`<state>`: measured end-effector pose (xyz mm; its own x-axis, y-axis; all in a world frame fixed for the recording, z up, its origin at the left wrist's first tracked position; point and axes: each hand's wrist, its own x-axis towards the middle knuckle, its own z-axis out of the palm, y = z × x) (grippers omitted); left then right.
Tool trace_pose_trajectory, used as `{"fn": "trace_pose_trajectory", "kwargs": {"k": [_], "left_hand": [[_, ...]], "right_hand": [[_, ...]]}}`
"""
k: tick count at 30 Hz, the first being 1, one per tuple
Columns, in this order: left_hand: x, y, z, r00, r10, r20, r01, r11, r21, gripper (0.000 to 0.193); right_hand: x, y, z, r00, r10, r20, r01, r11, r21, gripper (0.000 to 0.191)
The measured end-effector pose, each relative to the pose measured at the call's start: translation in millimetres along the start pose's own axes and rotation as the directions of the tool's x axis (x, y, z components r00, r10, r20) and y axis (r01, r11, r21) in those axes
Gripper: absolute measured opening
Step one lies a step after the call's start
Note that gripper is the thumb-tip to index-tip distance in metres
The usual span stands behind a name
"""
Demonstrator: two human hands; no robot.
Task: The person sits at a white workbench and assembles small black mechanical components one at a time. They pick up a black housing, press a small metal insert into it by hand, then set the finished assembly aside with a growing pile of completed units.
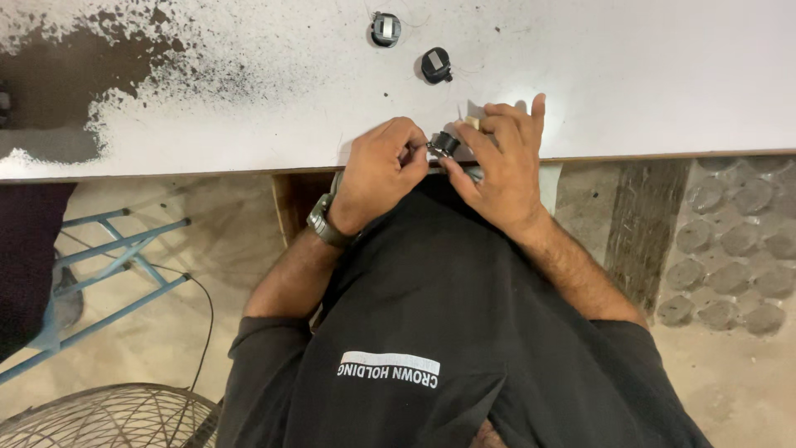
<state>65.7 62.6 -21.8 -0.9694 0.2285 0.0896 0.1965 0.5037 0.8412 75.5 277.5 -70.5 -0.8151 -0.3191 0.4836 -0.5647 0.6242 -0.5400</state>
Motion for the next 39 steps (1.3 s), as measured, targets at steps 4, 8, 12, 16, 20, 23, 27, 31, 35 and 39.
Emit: {"fn": "trace_pose_trajectory", "kwargs": {"k": [4,8,12,16,20,23,27,31,35,39], "left_hand": [[1.3,-6.8,7.5,0.996,0.071,-0.055,-0.071,0.997,0.008,0.014],[-3.8,-11.4,13.6,0.994,0.072,-0.076,-0.075,0.997,-0.033,0.013],[-4.5,-14.7,16.4,0.987,0.121,-0.107,-0.122,0.993,-0.002,0.015],[-6.5,-20.2,17.2,0.989,0.106,-0.101,-0.109,0.994,-0.023,0.014],[-9.2,-23.1,19.2,0.992,0.096,-0.085,-0.099,0.994,-0.036,0.013],[-3.1,-20.7,15.1,0.988,0.146,-0.046,-0.149,0.985,-0.091,0.011],[12.8,-21.5,-13.8,0.967,0.208,-0.148,-0.174,0.96,0.218,0.01],[37.4,-21.7,-24.4,0.919,0.373,-0.125,-0.265,0.822,0.505,0.04],[77.8,-17.3,3.4,0.981,0.186,-0.054,-0.143,0.882,0.45,0.049],[81.7,-22.3,0.7,0.985,0.024,0.172,-0.071,0.96,0.27,0.023]], "right_hand": [[-9.6,-6.1,2.1,0.985,-0.027,-0.168,0.051,0.989,0.139,0.028],[-18.0,-15.0,16.5,0.992,-0.046,-0.118,0.081,0.949,0.306,0.034],[-16.4,-13.7,21.7,0.992,-0.055,-0.115,0.079,0.974,0.213,0.034],[-15.5,-15.1,21.3,0.992,-0.051,-0.111,0.071,0.98,0.184,0.034],[-16.2,-17.6,22.9,0.994,-0.057,-0.089,0.069,0.989,0.134,0.034],[-14.3,-12.4,19.7,0.994,-0.065,-0.082,0.071,0.995,0.068,0.032],[-5.8,30.2,-9.4,0.928,0.154,-0.341,-0.159,0.987,0.011,0.026],[-17.9,54.0,-27.0,0.842,0.287,-0.456,-0.23,0.957,0.178,0.024],[-20.7,39.6,-13.8,0.917,0.245,-0.314,-0.208,0.967,0.148,0.014],[-8.6,23.4,-21.1,0.971,0.166,-0.171,-0.164,0.986,0.027,0.023]]}}
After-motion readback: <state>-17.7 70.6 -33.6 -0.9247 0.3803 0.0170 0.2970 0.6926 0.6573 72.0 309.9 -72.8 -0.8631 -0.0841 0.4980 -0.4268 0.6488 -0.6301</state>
